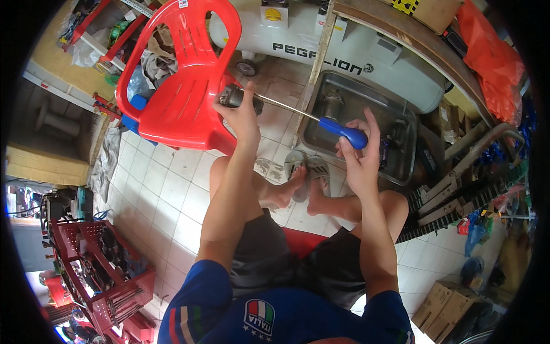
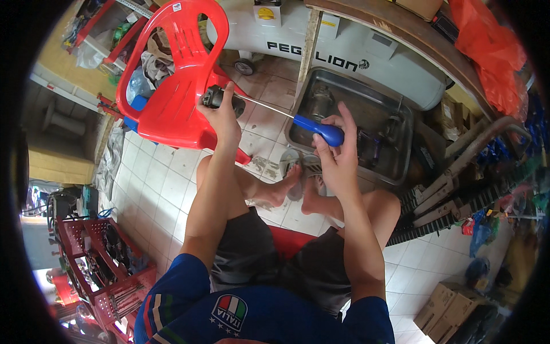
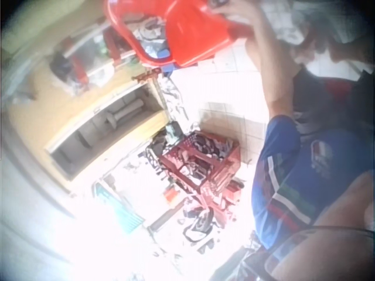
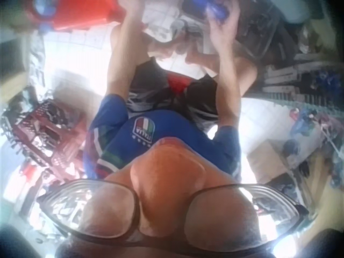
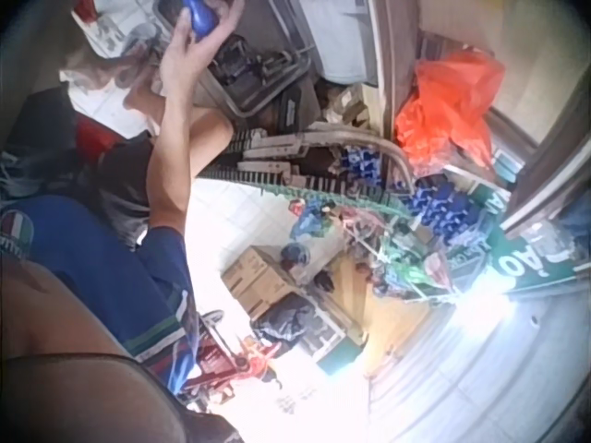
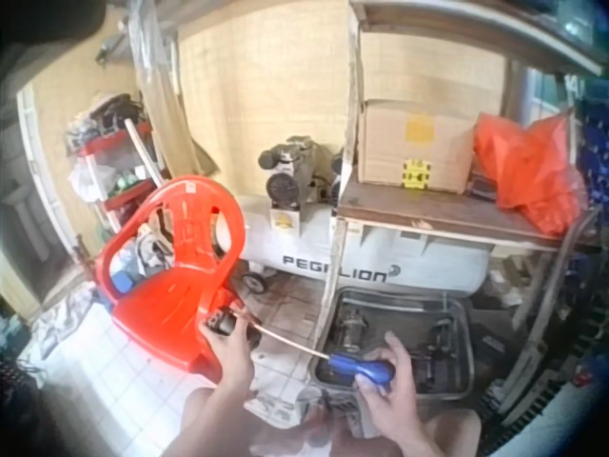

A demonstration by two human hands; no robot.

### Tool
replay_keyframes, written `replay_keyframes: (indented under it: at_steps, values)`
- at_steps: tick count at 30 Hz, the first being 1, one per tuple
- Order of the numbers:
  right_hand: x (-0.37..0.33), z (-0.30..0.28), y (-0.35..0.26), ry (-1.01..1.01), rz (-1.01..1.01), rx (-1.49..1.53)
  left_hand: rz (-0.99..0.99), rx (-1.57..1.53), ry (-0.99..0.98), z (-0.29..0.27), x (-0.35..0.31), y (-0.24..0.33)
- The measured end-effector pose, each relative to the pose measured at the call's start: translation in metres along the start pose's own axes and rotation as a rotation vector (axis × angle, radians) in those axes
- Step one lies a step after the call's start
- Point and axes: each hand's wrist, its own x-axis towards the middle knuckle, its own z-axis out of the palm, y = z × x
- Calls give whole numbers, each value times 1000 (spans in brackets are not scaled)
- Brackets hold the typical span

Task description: The person sits and uses a screwdriver to remove screws from a small mechanical component, rotating it by hand to access different sides before separating a metal part from the housing.

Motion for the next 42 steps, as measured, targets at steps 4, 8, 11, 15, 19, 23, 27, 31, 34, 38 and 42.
replay_keyframes:
  at_steps: [4, 8, 11, 15, 19, 23, 27, 31, 34, 38, 42]
  values:
    - [3, -2, -14, 32, 472, 14, 47, 47, -17, -3, -2, 0]
    - [6, -23, 3, -101, 660, 283, 36, 39, -23, 2, -2, -2]
    - [7, -24, -21, -275, 463, 93, -2, -27, -26, -1, 4, 0]
    - [4, -8, -4, -58, 180, -9, -25, -30, -30, -3, 1, 2]
    - [4, -7, 5, 10, 533, 66, 34, 5, -34, -4, 6, -6]
    - [-4, -11, 4, -127, 383, 95, 9, -30, -34, -1, 4, 5]
    - [-3, -4, -8, -92, 134, 150, -65, -79, 3, -3, 4, 6]
    - [4, -8, -12, 14, 542, 126, 4, -25, -13, -4, 3, -1]
    - [7, -19, 0, -42, 600, 139, 34, 18, -11, -3, 8, -7]
    - [-4, -10, -2, -60, 125, -14, -31, -75, -12, -4, 13, -13]
    - [-6, -5, -5, -45, -91, -287, -66, -109, -14, -3, 11, -9]
